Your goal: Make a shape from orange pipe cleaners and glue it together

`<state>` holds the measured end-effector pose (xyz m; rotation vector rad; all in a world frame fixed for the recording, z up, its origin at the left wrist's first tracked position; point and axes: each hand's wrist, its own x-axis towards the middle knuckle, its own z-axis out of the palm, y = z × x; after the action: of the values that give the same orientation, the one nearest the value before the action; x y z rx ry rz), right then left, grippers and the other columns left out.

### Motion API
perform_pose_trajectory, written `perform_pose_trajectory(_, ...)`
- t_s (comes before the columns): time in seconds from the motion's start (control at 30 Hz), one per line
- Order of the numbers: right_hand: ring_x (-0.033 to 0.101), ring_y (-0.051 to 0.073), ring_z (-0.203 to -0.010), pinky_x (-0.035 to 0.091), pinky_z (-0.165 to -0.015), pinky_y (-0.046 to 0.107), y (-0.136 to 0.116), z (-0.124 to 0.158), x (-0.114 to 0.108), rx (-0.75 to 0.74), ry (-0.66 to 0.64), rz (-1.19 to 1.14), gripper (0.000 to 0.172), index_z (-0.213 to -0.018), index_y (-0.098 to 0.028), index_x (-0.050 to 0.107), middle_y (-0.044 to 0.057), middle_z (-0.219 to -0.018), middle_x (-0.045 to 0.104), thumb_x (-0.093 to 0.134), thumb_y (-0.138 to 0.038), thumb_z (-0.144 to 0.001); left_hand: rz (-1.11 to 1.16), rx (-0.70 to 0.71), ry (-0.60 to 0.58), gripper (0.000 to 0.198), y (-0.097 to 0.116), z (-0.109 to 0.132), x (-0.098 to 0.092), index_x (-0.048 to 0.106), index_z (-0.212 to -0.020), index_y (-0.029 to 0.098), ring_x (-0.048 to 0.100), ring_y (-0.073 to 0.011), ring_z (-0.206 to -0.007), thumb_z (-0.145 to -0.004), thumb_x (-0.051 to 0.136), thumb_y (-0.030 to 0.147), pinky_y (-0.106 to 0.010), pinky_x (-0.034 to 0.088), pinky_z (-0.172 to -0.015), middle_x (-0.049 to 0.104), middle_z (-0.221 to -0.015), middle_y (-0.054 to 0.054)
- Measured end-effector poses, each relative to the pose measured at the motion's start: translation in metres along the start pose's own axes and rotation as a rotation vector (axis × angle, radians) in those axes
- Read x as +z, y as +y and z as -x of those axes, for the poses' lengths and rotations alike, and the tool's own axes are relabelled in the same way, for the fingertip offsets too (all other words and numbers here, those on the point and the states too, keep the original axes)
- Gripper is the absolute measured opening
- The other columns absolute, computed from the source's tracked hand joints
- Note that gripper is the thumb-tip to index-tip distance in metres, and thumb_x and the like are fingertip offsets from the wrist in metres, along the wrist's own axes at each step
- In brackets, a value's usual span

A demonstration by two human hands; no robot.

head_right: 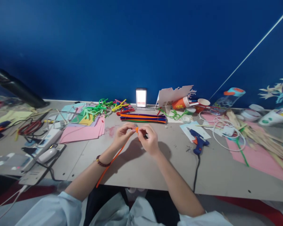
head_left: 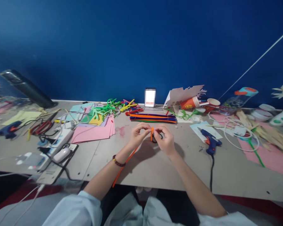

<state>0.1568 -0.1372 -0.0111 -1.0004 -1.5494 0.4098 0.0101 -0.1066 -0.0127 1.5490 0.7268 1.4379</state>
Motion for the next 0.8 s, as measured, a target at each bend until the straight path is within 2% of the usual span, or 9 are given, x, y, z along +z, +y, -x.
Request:
perform_pose_trajectory(0.23, 0.054, 0.018, -0.079, 0.044, -0.071, 0.033, 0.001, -0.001, -0.002, -0.113, -0.079, -0.003, 0.011, -0.087, -0.023, 0.057, 0.005, -0.085, 0.057, 0.047, -0.019, -0.089, -0.04, 0.059, -0.068, 0.015, 0.002, -0.002, -0.006, 0.067, -0.076, 0.018, 0.058, -0.0178, -0.081, -0.076, 0.069, 0.033, -0.034, 0.045, -0.079, 0.063, -0.08, -0.005)
perform_pose_trajectory(0.57, 0.056, 0.019, -0.085, 0.047, -0.075, 0.034, 0.016, -0.005, -0.008, -0.234, -0.145, 0.058, 0.018, -0.088, -0.023, 0.06, 0.006, -0.091, 0.059, 0.044, -0.015, -0.09, -0.115, 0.171, -0.138, 0.01, 0.001, -0.005, -0.008, 0.065, -0.076, 0.017, 0.058, -0.0161, -0.08, -0.079, 0.067, 0.026, -0.032, 0.046, -0.078, 0.063, -0.081, -0.005)
perform_pose_trajectory(0.67, 0.057, 0.018, -0.084, 0.047, -0.076, 0.033, 0.014, -0.006, -0.006, -0.204, -0.121, 0.017, 0.016, -0.088, -0.024, 0.059, 0.005, -0.088, 0.06, 0.045, -0.016, -0.09, -0.083, 0.148, -0.132, 0.011, -0.003, -0.004, -0.008, 0.065, -0.076, 0.017, 0.058, -0.0162, -0.08, -0.079, 0.067, 0.027, -0.032, 0.047, -0.077, 0.063, -0.08, -0.005)
perform_pose_trajectory(0.8, 0.059, 0.016, -0.081, 0.049, -0.071, 0.03, 0.011, -0.005, -0.002, -0.041, -0.13, -0.109, 0.01, -0.092, -0.024, 0.059, 0.004, -0.089, 0.061, 0.05, -0.024, -0.09, -0.01, 0.103, -0.095, 0.01, -0.008, -0.004, -0.009, 0.066, -0.077, 0.017, 0.059, -0.0164, -0.081, -0.078, 0.068, 0.027, -0.032, 0.047, -0.077, 0.063, -0.081, -0.005)
